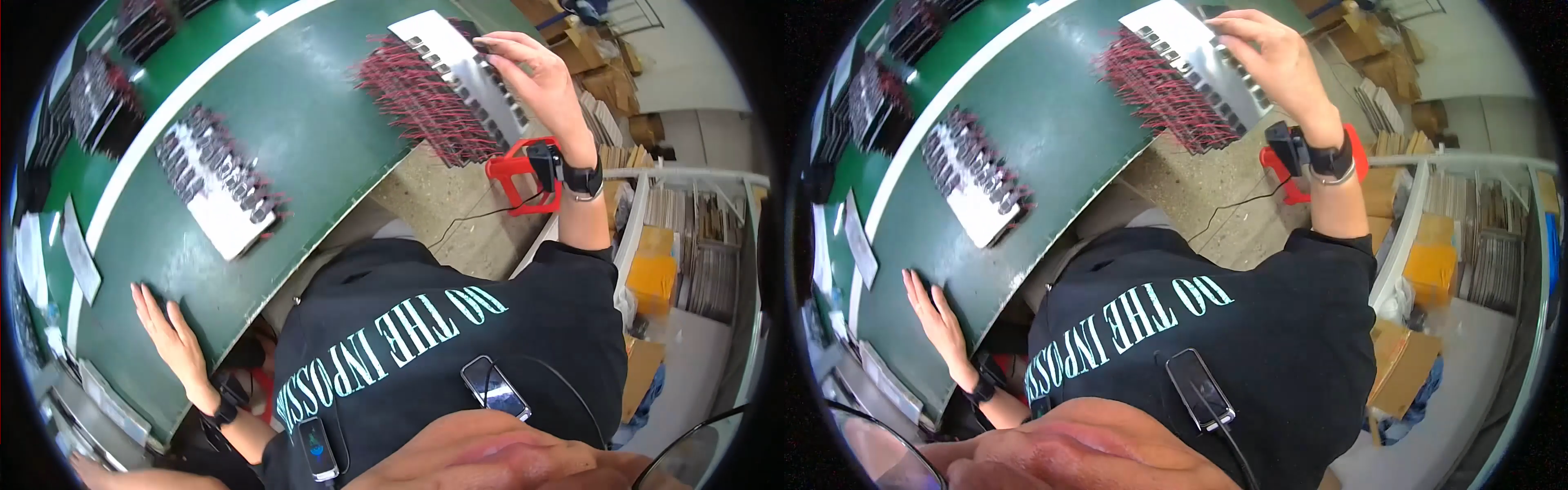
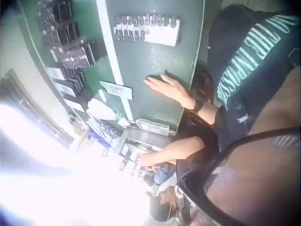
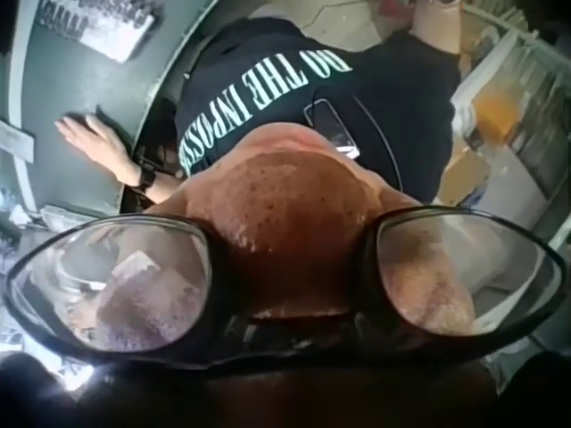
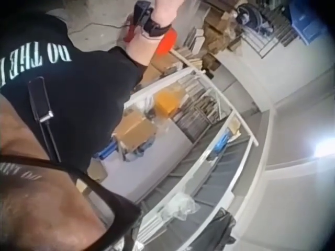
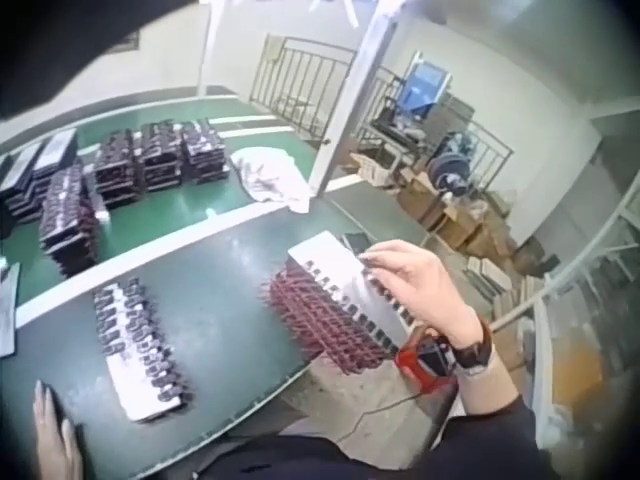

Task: The person picks up a small black component and a metal plate, fits the component onto the plate by hand, and then places the assembled unit onto a white tray.

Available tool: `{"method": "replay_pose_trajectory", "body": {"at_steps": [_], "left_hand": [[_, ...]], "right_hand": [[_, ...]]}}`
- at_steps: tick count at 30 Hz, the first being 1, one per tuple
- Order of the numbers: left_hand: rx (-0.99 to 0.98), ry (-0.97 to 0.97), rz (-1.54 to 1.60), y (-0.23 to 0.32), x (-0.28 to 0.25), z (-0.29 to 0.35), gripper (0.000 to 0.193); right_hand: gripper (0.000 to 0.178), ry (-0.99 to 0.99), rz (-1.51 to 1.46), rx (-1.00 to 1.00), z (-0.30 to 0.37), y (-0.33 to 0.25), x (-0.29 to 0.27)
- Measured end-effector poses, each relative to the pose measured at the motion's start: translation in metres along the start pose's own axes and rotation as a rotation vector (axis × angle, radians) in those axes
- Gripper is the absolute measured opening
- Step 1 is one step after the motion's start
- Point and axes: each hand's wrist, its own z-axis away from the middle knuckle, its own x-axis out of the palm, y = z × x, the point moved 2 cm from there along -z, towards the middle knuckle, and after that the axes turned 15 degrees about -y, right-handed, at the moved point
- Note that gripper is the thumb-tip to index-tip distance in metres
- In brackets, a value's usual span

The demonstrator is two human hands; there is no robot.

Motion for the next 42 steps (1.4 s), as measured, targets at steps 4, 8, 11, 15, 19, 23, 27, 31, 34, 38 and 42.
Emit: {"method": "replay_pose_trajectory", "body": {"at_steps": [4,8,11,15,19,23,27,31,34,38,42], "left_hand": [[-0.071,0.213,0.144,0.017,-0.006,0.028,0.033],[-0.064,0.425,0.176,0.017,-0.003,0.004,0.022],[-0.086,0.526,0.015,0.008,0.0,0.016,0.018],[-0.167,0.474,-0.147,0.023,0.002,0.017,0.019],[-0.225,0.45,-0.235,0.029,0.001,0.018,0.019],[-0.228,0.39,-0.101,0.026,0.001,0.017,0.019],[-0.223,0.325,-0.051,0.03,0.001,0.02,0.02],[-0.265,0.284,-0.066,0.029,-0.004,0.023,0.02],[-0.193,0.277,-0.094,0.024,-0.007,0.015,0.02],[-0.073,0.265,-0.195,0.02,-0.013,0.008,0.018],[-0.096,0.335,-0.177,0.033,-0.016,0.019,0.017]], "right_hand": [[0.026,-0.206,0.061,0.058,-0.02,0.018,0.024],[0.024,-0.261,-0.065,0.141,-0.003,0.066,0.003],[0.019,-0.333,-0.104,0.097,-0.023,0.091,0.011],[0.02,-0.414,-0.237,0.2,-0.038,0.097,0.014],[0.019,-0.348,-0.311,0.139,-0.033,0.073,0.02],[0.019,-0.339,-0.318,0.141,-0.032,0.067,0.017],[0.02,-0.449,-0.233,0.114,-0.041,0.071,0.009],[0.019,-0.571,-0.106,0.077,-0.054,0.085,0.001],[0.014,-0.561,-0.171,0.117,-0.045,0.092,-0.01],[0.011,-0.542,-0.132,0.162,-0.033,0.061,-0.007],[0.009,-0.246,-0.021,0.105,-0.029,0.008,-0.014]]}}
